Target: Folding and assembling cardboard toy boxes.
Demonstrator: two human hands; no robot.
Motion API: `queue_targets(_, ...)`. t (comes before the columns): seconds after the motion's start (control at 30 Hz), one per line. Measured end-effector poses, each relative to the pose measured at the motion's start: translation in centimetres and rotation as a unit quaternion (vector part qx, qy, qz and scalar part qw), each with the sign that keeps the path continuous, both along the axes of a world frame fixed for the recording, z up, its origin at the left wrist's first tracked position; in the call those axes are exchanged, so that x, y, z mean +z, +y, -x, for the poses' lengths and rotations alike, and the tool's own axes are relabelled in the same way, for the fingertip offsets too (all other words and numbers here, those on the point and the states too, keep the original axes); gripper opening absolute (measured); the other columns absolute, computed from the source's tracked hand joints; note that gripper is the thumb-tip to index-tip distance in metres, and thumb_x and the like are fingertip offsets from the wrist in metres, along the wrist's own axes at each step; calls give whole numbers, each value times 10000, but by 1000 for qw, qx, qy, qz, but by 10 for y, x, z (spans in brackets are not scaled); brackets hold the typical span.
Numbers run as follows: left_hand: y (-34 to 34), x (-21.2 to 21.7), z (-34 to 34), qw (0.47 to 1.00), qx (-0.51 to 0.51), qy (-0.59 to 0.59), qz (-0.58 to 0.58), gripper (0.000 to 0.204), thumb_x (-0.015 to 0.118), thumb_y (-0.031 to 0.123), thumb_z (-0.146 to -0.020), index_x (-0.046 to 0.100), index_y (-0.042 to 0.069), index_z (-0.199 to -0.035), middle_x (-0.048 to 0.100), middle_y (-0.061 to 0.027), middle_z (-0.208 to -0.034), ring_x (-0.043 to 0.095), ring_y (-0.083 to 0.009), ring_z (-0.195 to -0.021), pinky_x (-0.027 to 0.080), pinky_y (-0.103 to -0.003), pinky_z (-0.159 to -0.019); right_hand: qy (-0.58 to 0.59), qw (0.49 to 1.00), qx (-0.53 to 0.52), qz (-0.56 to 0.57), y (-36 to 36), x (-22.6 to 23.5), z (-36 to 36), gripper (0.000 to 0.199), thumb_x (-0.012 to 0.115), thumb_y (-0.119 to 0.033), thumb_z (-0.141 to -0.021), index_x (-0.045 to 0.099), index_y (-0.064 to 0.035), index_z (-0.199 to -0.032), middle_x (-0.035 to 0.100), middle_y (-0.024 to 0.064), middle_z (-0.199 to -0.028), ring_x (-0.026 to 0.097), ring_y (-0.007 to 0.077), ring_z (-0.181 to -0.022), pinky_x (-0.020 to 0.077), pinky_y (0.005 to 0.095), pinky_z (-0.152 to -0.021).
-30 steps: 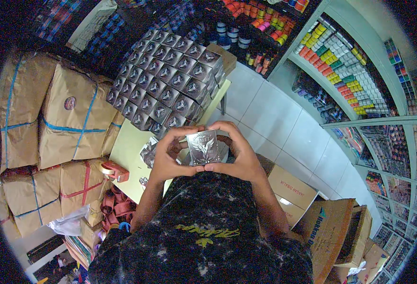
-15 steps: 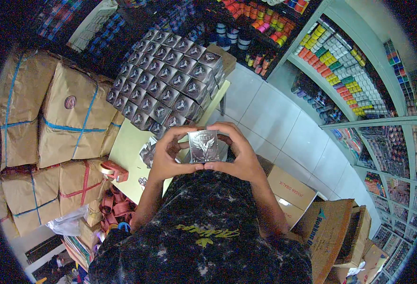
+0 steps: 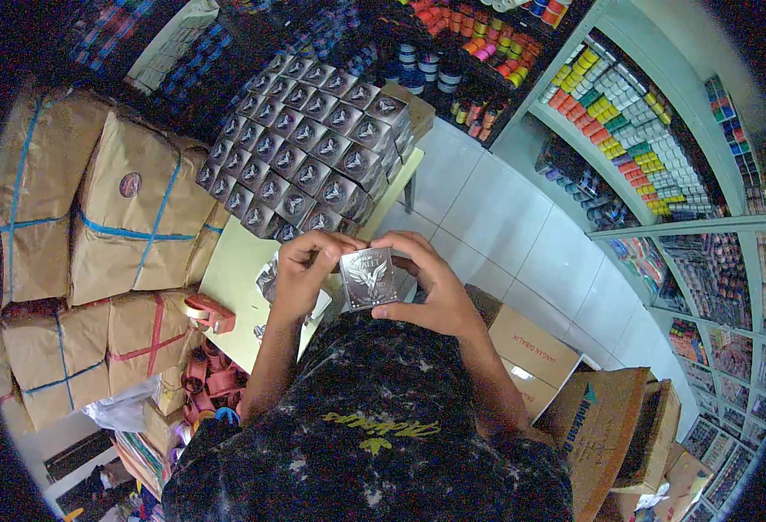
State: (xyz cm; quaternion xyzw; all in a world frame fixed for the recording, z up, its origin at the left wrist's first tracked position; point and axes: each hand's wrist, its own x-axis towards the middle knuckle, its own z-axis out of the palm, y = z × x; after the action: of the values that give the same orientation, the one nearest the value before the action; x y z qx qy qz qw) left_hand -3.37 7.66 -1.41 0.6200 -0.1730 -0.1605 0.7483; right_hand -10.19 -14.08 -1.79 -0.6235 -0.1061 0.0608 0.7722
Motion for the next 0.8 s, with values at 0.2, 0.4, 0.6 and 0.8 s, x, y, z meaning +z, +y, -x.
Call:
queue_targets(0.2, 0, 2, 3, 994, 19, 109, -15, 344, 574, 281, -1039, 715, -34, -1034, 729, -195, -1101, 698, -244, -1027, 533, -364, -923, 25, 999, -8, -20, 1, 0, 0, 874, 920, -58, -654, 504, -67, -1423, 452, 76, -1392, 425, 243, -1367, 380, 420, -1113)
queue_targets(0.4, 1, -2, 3, 996, 1, 81, 30, 252, 608, 167, -1001, 727, -40, -1080, 727, -181, -1136, 688, -225, -1050, 533, -343, -913, 41, 999, -8, -16, 0, 0, 0, 875, 921, -54, -651, 506, -62, -1421, 453, 68, -1393, 422, 236, -1373, 375, 415, -1117)
queue_targets(0.6, 3, 0, 3, 995, -1, 90, 46, 171, 643, 88, -975, 726, -42, -1048, 730, -176, -1132, 689, -210, -1035, 534, -338, -917, 35, 999, -4, -18, 0, 1, 0, 874, 923, -59, -655, 507, -70, -1423, 458, 71, -1390, 430, 237, -1367, 371, 410, -1126)
queue_targets(0.8, 10, 4, -1, 996, -24, 81, 0, 153, 649, 85, -972, 708, -35, -1046, 723, -184, -1139, 685, -216, -1045, 533, -348, -928, 26, 1000, 1, 6, 0, 2, 0, 867, 923, -66, -656, 510, -68, -1419, 462, 74, -1386, 438, 240, -1359, 385, 418, -1117)
